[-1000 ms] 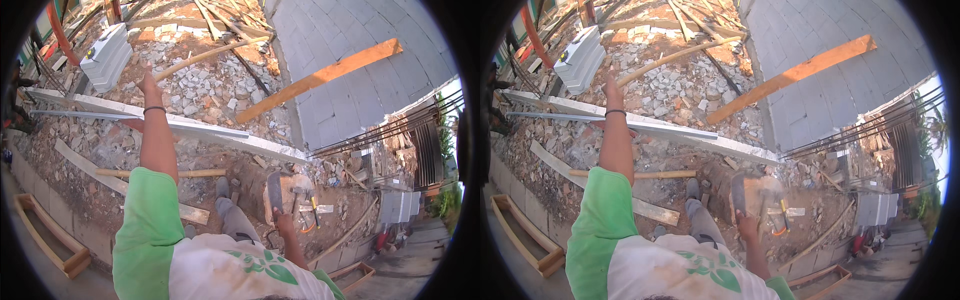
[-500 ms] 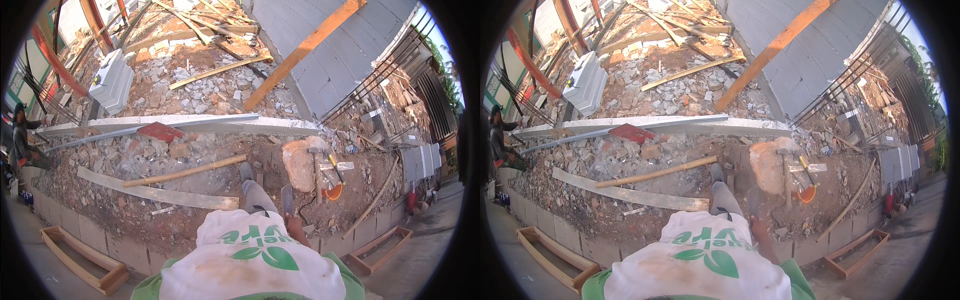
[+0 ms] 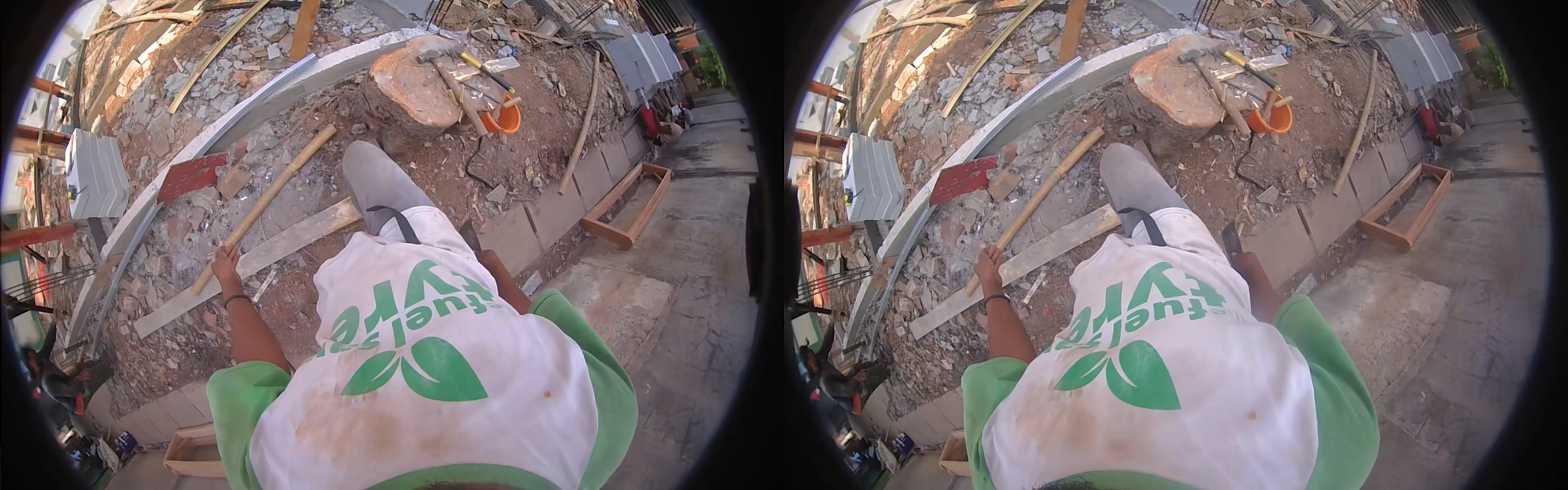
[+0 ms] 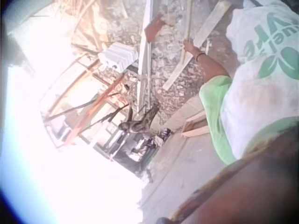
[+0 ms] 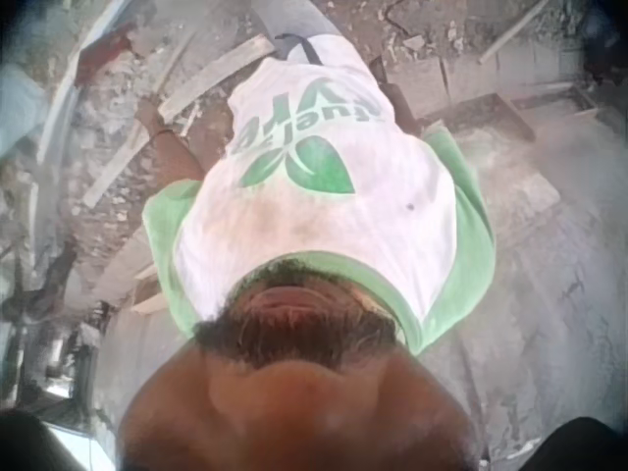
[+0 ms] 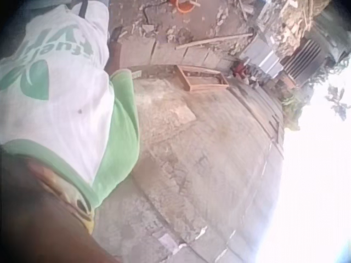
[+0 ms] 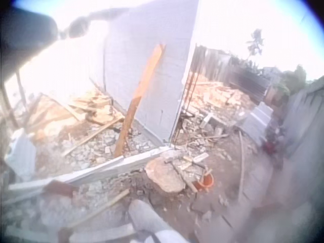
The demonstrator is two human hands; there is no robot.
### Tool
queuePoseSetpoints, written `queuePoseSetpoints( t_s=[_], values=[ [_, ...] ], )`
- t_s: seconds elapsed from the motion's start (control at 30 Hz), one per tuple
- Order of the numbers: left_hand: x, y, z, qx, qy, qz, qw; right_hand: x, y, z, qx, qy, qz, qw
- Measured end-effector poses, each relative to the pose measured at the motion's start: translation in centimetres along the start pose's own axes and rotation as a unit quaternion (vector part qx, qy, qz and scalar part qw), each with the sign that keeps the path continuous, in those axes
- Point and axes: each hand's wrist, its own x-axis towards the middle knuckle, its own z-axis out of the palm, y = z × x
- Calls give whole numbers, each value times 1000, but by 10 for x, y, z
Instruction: The person strips sections of bamboo using a cleaver and a wooden board, eventually splitting a length of bamboo into two halves.
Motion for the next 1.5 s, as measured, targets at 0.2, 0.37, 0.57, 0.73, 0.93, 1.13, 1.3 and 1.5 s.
queuePoseSetpoints(
  t_s=[0.2,0.37,0.57,0.73,0.93,1.13,1.3,1.5],
  values=[
    [-48,-42,78,75,-46,-67,994,-26,127,65,135,-69,164,975],
    [-112,-167,122,327,-149,-113,926,-133,82,53,354,-24,314,881],
    [-177,-182,178,553,-197,72,806,-214,127,90,342,-63,382,856],
    [-95,-195,236,500,-261,132,815,-264,170,134,363,-61,430,824],
    [-64,-139,325,453,-215,223,836,-248,234,166,441,-26,437,784],
    [-214,-152,380,181,-136,181,957,-152,299,102,444,-35,289,847],
    [-324,-208,351,445,-347,217,796,-72,315,33,369,-63,166,912],
    [-297,-223,245,146,-28,30,988,-23,265,-49,304,-74,80,947]
  ],
)
